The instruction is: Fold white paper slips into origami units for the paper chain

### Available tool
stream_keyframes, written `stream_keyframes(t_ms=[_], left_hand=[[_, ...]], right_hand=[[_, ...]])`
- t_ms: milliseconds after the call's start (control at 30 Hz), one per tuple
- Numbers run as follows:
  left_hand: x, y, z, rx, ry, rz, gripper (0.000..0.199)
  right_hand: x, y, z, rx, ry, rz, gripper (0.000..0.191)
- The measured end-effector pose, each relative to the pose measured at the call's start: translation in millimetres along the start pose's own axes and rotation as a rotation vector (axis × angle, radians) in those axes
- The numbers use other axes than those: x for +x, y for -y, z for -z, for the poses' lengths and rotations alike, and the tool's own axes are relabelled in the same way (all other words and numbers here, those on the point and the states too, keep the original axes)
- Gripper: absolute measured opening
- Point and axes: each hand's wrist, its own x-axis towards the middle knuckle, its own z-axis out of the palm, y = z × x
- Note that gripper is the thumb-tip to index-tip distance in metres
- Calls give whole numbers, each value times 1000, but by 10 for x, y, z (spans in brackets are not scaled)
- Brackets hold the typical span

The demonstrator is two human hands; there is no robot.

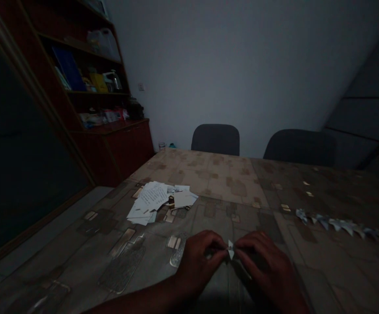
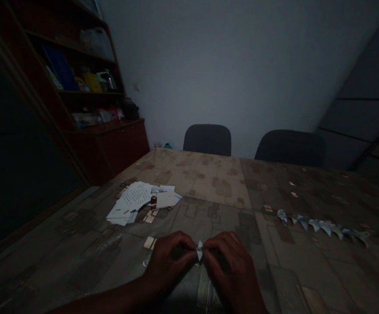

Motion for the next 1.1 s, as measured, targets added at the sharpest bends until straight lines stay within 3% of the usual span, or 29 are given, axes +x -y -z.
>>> stream_keyframes(t_ms=[300, 400, 700, 1100], left_hand=[[12, 98, -12, 172, 72, -144, 10], [23, 136, -7, 222, 129, -127, 12], [51, 140, 36, 191, 128, -108, 19], [48, 163, 32, 156, 179, -104, 22]], right_hand=[[-13, -54, -19, -104, 86, 19, 13], [20, -99, 30, -167, 135, -1, 12], [-7, -409, 18, -289, 260, -42, 13], [23, -327, 37, -341, 332, -52, 14]])
